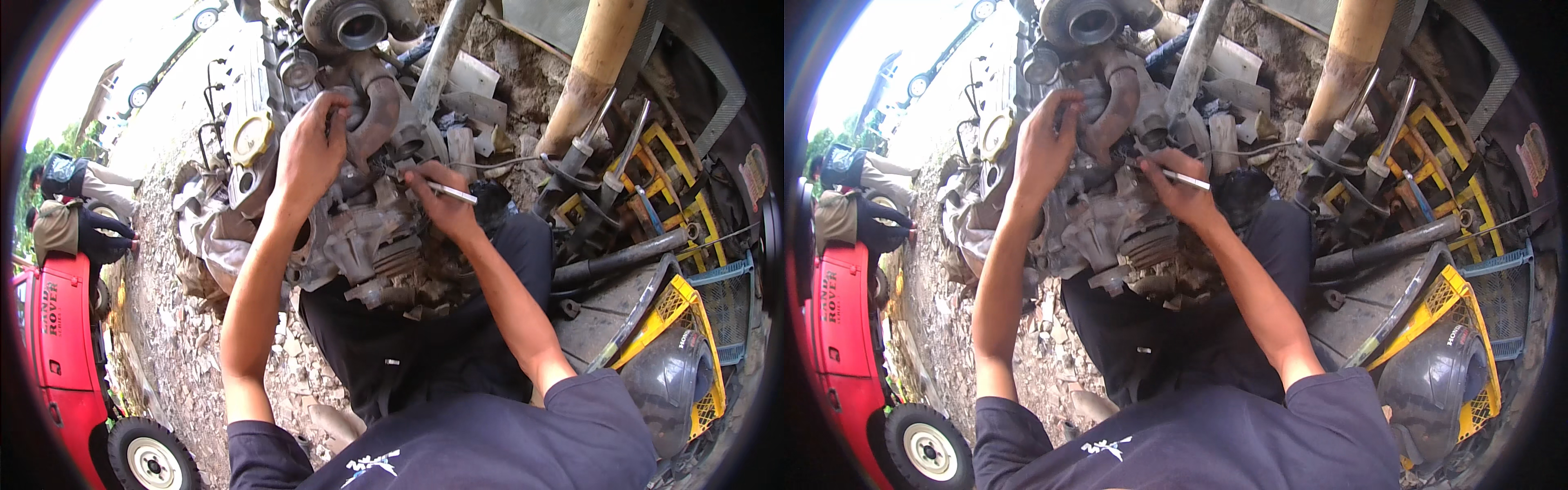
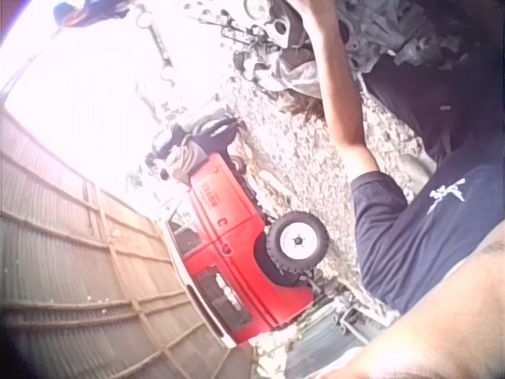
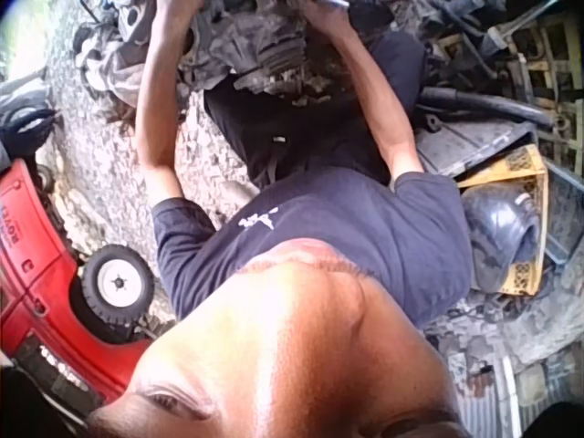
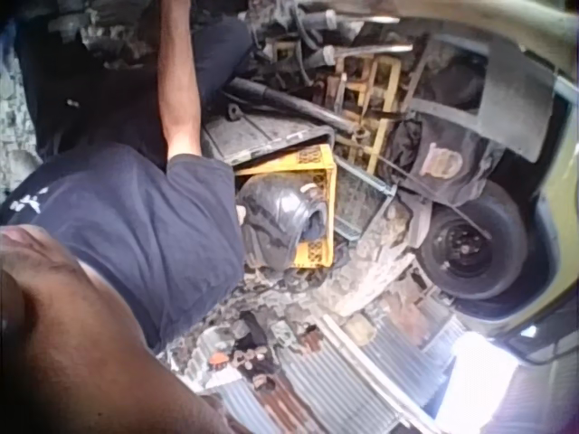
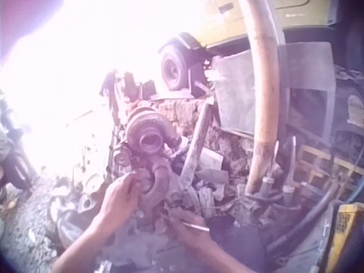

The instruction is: The person uses a wrench and a screwdriver to work on a disassembled engine block, pours a liquid from a small bottle onto a component, and wipes the engine parts with a cloth.

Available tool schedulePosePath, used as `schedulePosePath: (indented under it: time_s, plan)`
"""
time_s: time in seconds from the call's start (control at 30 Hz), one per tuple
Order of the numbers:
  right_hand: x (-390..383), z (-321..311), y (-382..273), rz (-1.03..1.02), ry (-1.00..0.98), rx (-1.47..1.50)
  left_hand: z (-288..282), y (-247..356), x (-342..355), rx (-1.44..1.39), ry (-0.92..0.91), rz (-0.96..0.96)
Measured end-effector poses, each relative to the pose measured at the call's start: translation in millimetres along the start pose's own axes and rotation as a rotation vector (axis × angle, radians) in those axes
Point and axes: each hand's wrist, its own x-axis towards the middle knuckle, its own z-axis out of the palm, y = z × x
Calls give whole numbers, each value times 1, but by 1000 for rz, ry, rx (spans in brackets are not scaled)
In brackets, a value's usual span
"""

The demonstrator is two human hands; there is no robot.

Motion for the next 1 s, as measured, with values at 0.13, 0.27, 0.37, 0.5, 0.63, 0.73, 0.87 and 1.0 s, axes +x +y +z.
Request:
schedulePosePath:
  time_s: [0.13, 0.27, 0.37, 0.5, 0.63, 0.73, 0.87, 1.0]
  plan:
    - [9, 7, -29, -36, 41, 54, -2, 5, -2, 0, 13, -53]
    - [1, 12, -13, -49, 29, 39, -3, 6, -2, -15, 31, -63]
    - [-8, -2, 6, -106, -62, -76, -3, 8, -1, -35, 34, -33]
    - [3, -1, -17, -65, -31, 31, -3, 5, -4, -20, 34, -58]
    - [2, 3, -13, 35, -18, 125, 1, 5, -2, -19, 38, -43]
    - [-2, -4, -5, 46, -86, 69, -2, 5, -2, -19, 29, -77]
    - [4, 4, -33, 39, 33, 168, -4, 3, -4, -13, 39, -78]
    - [-5, 16, -21, -83, 21, 15, 0, 3, -2, -24, 46, -66]
